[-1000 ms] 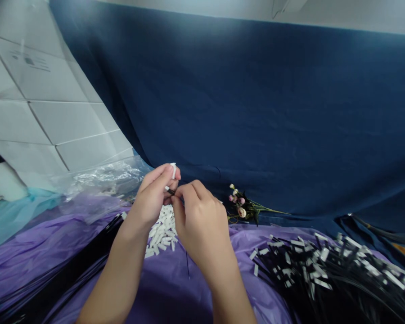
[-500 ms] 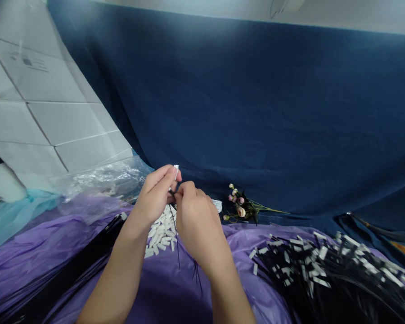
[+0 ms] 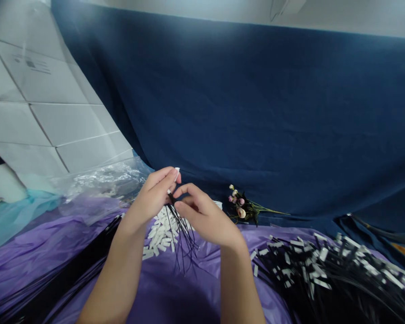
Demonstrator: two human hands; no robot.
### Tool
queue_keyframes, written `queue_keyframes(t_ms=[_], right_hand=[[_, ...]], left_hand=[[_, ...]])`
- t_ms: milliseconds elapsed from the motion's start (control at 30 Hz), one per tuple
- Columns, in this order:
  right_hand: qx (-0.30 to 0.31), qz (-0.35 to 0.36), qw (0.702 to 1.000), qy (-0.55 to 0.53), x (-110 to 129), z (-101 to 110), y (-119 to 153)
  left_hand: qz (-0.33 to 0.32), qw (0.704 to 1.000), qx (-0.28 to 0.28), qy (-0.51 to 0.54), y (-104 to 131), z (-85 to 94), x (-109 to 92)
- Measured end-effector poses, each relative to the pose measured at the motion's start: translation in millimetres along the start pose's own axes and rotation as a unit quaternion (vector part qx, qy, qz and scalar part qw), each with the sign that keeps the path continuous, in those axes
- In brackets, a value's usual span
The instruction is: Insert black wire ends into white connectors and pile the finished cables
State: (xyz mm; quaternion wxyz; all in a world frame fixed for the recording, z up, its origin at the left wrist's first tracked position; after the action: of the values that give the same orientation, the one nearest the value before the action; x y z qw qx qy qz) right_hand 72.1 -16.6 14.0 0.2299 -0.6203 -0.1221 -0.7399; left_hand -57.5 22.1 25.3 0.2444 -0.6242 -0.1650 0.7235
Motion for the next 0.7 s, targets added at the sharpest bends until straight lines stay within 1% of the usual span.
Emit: queue_keyframes(t_ms=[33,100,200,300,433,567,633,700], right_hand=[[0.027,-0.007,0.999,-0.046,-2,1,-1],[0.055,-0.006,0.991,-0.118,-5,7,-3],[0.058,0.007,0.978,-0.201,-8,19,-4],[0.019,0.044,0.951,-0.306,-8,37,1],[-0.043,0.098,0.897,-0.430,-3,56,11],[-0.160,0.145,0.851,-0.479,-2,69,15],[-0.186,0.164,0.833,-0.495,-2,72,14],[-0.192,0.176,0.815,-0.518,-2,73,13]], left_hand=[[0.003,1.000,-0.002,-0.002,-1,0.8,1],[0.009,1.000,-0.007,0.004,-3,2.8,3],[0.018,0.999,-0.026,0.028,-5,7.5,3],[0.048,0.996,-0.046,0.060,-7,12.2,3],[0.100,0.987,-0.047,0.118,-9,14.2,5],[0.139,0.976,-0.023,0.166,-9,10.9,8],[0.154,0.969,-0.003,0.193,-9,7.0,7],[0.166,0.961,0.021,0.221,-8,2.1,5]])
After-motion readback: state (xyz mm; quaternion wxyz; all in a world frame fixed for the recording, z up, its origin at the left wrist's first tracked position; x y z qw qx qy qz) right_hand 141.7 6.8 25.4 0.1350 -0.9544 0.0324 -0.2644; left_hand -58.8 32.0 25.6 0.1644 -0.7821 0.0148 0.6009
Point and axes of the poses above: each hand's wrist, its own y-axis away from the middle knuckle, its own z-axis out of the back of the hand, x = y × z, the point moved 4 cm from there along -y, towards the middle knuckle, and after that the axes turned 11 degrees about -z, right-handed, at the moved point
